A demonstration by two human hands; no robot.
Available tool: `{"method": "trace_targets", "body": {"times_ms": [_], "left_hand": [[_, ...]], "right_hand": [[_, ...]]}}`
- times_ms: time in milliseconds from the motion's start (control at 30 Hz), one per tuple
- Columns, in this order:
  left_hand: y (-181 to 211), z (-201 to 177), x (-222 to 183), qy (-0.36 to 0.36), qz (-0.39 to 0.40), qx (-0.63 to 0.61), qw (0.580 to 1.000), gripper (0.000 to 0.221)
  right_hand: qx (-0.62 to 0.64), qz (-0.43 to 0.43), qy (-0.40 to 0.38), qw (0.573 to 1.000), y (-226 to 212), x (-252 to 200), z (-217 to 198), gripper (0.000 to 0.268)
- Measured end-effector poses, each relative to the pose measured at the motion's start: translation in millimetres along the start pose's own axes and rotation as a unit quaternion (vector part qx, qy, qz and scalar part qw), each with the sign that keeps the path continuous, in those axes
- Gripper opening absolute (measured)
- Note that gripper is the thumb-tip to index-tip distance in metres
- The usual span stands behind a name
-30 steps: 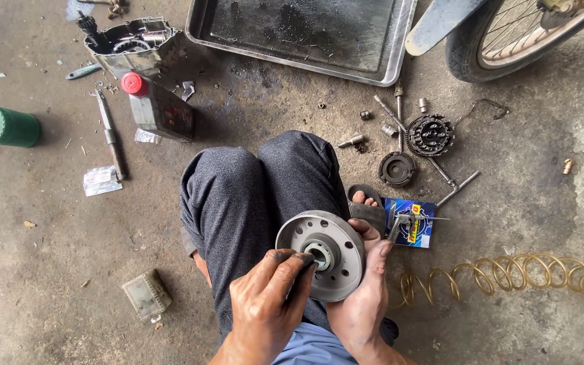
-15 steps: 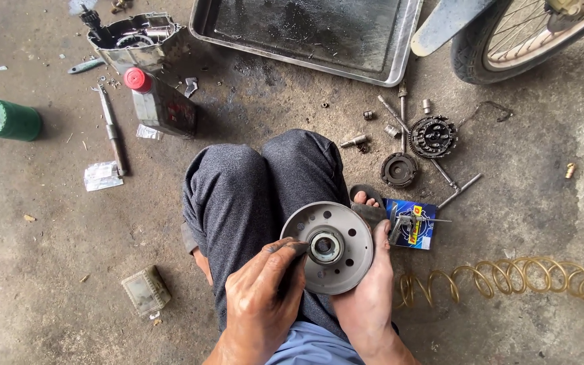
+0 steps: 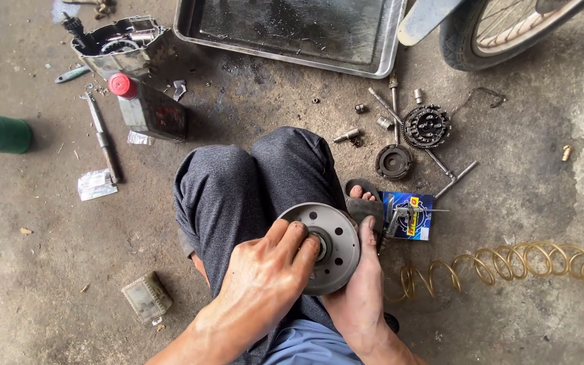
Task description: Assembling a motorcycle centrifugal clutch by manually installing clutch shoes and springs into the clutch drum.
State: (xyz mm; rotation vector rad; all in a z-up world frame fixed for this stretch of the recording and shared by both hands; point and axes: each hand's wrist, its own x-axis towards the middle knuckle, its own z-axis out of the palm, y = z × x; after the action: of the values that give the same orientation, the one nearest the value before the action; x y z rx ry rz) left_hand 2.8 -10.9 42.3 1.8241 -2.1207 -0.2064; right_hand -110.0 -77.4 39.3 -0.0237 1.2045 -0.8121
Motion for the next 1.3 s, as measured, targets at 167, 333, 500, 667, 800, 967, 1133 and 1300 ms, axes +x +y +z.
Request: {"method": "trace_targets", "body": {"times_ms": [167, 333, 500, 667, 800, 967, 1133, 1300], "left_hand": [[0, -4, 3, -0.007, 0.010, 0.020, 1.000, 0.003], [1, -6, 3, -0.007, 0.002, 0.017, 1.000, 0.001], [5, -12, 6, -0.014, -0.015, 0.029, 0.999, 0.009], [9, -15, 6, -0.010, -0.008, 0.035, 0.999, 0.013], [11, -17, 6, -0.006, 0.005, 0.047, 0.999, 0.010], [13, -14, 3, -0.021, 0.001, 0.057, 0.998, 0.010], [14, -13, 0, -0.017, 0.005, 0.070, 0.997, 0.009], [15, -12, -1, -0.028, -0.026, 0.066, 0.997, 0.016]], "right_hand": [[-0.032, 0.014, 0.035, 0.999, -5, -4, 2, 0.055], [-0.031, 0.094, 0.110, 0.989, -2, 1, -8, 0.052], [0.004, 0.079, 0.008, 0.997, 8, 9, -27, 0.054], [-0.015, 0.036, 0.044, 0.998, -8, -7, 4, 0.051], [-0.012, 0.007, 0.042, 0.999, -10, -10, 9, 0.059], [-0.031, -0.087, -0.029, 0.995, 3, 1, -10, 0.055], [-0.023, -0.072, -0.004, 0.997, 2, -1, -5, 0.057], [-0.031, -0.062, -0.011, 0.998, 7, 2, -14, 0.060]]}}
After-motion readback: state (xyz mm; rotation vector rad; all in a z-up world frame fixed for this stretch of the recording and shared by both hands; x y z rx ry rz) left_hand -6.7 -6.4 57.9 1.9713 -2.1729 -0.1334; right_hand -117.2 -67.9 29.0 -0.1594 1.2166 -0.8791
